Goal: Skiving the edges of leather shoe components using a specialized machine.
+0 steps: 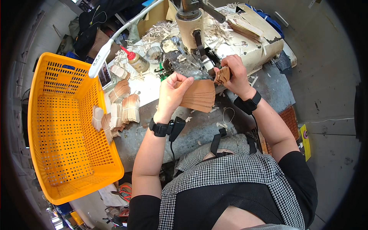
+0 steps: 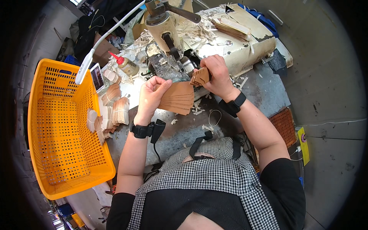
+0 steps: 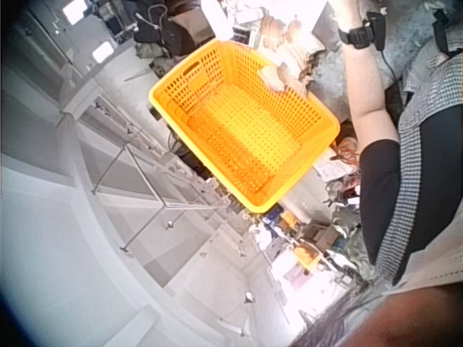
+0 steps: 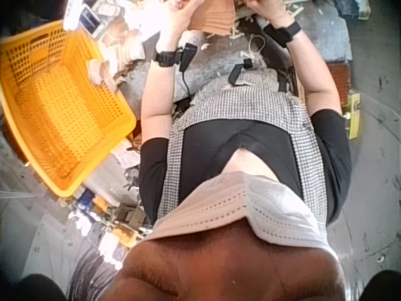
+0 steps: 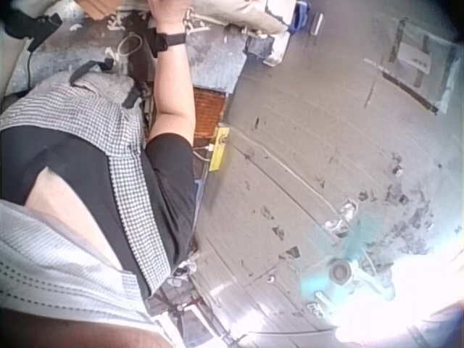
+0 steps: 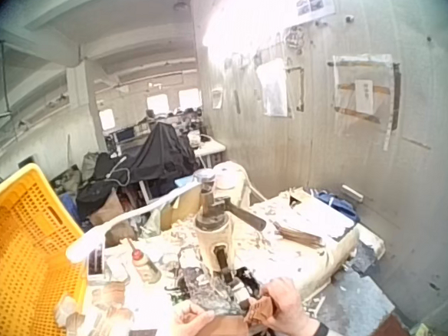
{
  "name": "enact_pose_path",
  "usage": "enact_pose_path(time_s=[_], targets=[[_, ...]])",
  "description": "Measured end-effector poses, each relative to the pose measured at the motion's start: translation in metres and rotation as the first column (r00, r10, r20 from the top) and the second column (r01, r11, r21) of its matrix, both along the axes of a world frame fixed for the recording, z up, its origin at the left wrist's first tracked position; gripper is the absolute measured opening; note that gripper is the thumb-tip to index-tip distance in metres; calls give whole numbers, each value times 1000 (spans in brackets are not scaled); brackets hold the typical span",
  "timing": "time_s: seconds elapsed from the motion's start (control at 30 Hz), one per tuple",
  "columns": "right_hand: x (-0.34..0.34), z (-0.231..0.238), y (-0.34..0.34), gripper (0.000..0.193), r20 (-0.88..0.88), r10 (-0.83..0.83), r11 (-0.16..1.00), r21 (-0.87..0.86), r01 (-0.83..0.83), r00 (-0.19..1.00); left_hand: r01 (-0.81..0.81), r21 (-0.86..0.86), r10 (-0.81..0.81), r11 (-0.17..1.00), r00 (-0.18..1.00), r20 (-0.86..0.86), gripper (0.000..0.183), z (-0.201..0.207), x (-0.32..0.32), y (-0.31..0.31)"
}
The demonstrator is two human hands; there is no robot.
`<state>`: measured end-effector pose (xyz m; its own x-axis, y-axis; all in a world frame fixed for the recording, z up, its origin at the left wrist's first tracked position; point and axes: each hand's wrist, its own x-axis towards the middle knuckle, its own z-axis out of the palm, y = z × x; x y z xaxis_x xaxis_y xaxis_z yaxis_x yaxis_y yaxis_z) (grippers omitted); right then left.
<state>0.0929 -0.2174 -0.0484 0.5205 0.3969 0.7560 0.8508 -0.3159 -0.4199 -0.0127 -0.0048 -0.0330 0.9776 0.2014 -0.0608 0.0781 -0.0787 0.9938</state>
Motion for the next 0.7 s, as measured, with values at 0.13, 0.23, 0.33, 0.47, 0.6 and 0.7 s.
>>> enact_pose_path(time_s=[0.13, 0.23, 0.33, 0.47, 0.6, 0.7], targets=[[0, 0, 0, 27, 5, 3, 1000, 6, -4, 1000, -5, -11, 5, 1000, 1000, 0, 16, 1, 0, -1], [1, -1, 0, 26, -11, 15, 1000, 24, -15, 1000, 9, 6, -9, 1000, 999, -31, 16, 6, -1, 0], [1, 1, -1, 25, -47, 33, 999, 20, -32, 998, 82, -49, -86, 995, 993, -82, 17, 13, -8, 1], [0, 6, -2, 20, -82, 37, 999, 16, -35, 996, 71, -176, -86, 982, 993, -82, 21, 21, -10, 8], [4, 10, -5, 20, -119, 47, 999, 7, -46, 992, 139, -131, -146, 982, 988, -49, 18, 26, -13, 14], [8, 18, -7, 17, -286, 80, 996, 55, -68, 955, 142, -38, -144, 989, 987, -65, 16, 24, -14, 20]])
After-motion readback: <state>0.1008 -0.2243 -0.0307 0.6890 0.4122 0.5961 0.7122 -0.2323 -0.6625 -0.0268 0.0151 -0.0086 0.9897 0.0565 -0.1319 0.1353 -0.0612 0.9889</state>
